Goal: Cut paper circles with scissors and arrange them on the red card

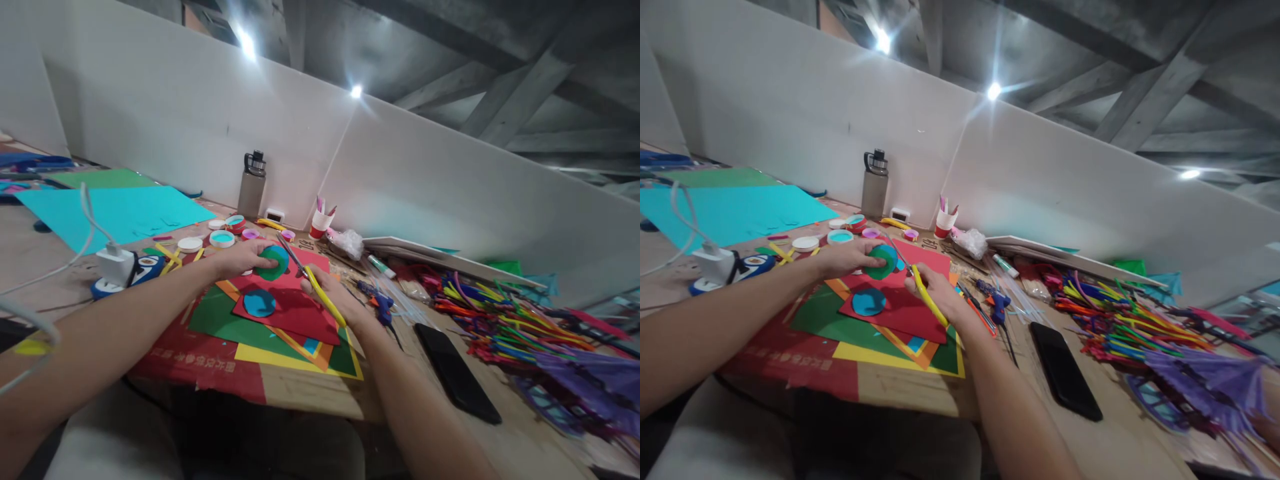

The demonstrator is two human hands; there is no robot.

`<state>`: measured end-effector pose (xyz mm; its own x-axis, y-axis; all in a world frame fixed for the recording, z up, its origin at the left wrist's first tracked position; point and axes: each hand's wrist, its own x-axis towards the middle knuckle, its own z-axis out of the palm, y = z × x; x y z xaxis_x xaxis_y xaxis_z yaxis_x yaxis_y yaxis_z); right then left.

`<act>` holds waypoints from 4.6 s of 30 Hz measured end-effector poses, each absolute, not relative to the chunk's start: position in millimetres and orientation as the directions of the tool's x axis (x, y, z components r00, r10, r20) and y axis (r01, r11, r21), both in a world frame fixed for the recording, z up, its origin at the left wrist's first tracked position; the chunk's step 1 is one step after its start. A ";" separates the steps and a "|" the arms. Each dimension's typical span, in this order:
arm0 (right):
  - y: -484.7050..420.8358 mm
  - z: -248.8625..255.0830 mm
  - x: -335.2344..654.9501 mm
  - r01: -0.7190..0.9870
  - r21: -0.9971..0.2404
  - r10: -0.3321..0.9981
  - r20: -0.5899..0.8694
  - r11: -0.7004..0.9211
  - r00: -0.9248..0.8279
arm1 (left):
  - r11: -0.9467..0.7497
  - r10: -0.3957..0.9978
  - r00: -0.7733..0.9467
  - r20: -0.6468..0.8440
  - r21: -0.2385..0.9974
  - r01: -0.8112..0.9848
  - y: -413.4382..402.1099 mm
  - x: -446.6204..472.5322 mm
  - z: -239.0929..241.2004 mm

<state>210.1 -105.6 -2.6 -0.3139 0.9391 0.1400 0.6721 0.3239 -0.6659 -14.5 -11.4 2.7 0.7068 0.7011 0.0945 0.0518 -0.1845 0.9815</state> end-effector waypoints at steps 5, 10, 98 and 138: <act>-104.4 -2.2 211.0 0.671 -0.669 0.942 0.149 0.320 -0.301 | -0.182 0.710 0.699 0.085 0.981 0.066 -13.4 -12.0 4.1; -104.1 -1.8 211.9 0.683 -0.654 0.938 0.133 0.325 -0.319 | -0.183 0.692 0.716 0.092 0.982 0.051 -13.0 -11.1 3.0; -93.2 -18.3 229.0 0.778 -0.613 0.981 0.191 0.139 -0.025 | -0.168 0.739 0.673 0.034 0.976 0.135 -6.4 -11.2 -5.1; -72.4 -42.4 220.6 0.617 -0.787 0.973 0.152 0.014 0.171 | -0.522 0.852 0.391 0.347 0.528 0.670 11.9 -37.5 23.0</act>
<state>220.6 -72.4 -42.4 0.1714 0.9734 0.1520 0.6165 0.0144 -0.7872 -37.5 11.9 23.0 0.3912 0.8524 0.3470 0.6698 -0.5223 0.5278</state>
